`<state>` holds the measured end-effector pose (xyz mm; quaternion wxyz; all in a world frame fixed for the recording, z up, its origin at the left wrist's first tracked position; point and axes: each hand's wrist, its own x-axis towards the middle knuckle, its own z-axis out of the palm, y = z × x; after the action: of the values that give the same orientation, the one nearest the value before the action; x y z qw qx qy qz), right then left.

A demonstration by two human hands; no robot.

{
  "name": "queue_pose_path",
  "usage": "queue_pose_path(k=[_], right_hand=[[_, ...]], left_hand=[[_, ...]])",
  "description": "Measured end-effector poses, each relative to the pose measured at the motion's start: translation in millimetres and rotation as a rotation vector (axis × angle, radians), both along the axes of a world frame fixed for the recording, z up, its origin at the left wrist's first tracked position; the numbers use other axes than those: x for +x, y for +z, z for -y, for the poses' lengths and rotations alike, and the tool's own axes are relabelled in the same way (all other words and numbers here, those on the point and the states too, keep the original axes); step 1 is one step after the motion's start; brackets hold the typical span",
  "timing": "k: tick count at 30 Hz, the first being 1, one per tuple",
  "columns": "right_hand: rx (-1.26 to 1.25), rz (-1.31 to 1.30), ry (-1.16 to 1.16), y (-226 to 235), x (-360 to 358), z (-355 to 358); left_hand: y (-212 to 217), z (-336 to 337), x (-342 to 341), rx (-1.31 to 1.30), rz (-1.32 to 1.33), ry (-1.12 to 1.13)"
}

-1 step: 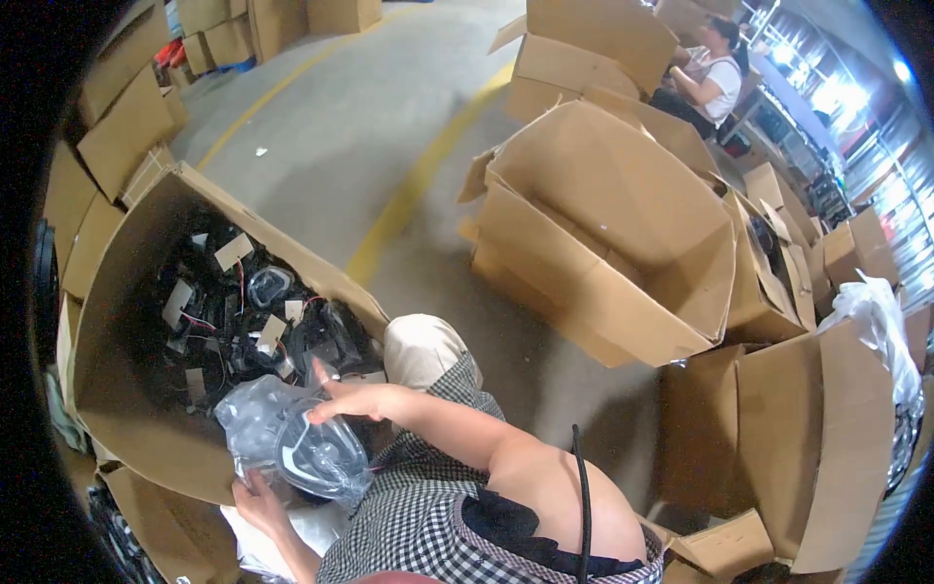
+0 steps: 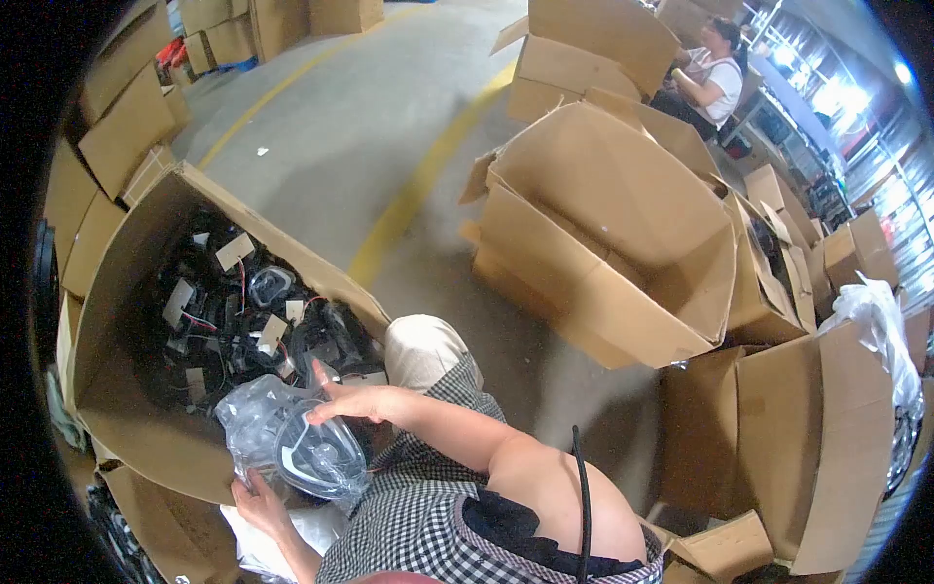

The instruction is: The person bags car headlight components by hand, transferring them from cardboard boxes into plastic bags.

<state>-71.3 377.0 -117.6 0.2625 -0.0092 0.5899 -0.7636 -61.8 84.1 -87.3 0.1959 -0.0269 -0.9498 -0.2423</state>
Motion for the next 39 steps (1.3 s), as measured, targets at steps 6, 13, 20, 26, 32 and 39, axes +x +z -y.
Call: queue_pose_path(k=[6,13,20,26,32,39], right_hand=[[-0.129,0.212,-0.247,-21,-10,22],[-0.247,0.254,-0.274,74,19,0],[-0.383,0.298,-0.384,4,9,-1],[-0.336,0.346,-0.481,17,4,18],[1.548,-0.462,-0.209,13,8,6],[0.108,-0.279,-0.527,30,-2,-2]], left_hand=[[6,-10,16,0.217,0.026,-0.232],[4,-9,-7,0.109,0.122,0.238],[10,-11,4,0.153,-0.006,0.127],[15,-29,41,0.241,0.520,-0.247],[18,3,40,1.592,0.555,-0.325],[41,9,44,0.817,0.377,-0.133]])
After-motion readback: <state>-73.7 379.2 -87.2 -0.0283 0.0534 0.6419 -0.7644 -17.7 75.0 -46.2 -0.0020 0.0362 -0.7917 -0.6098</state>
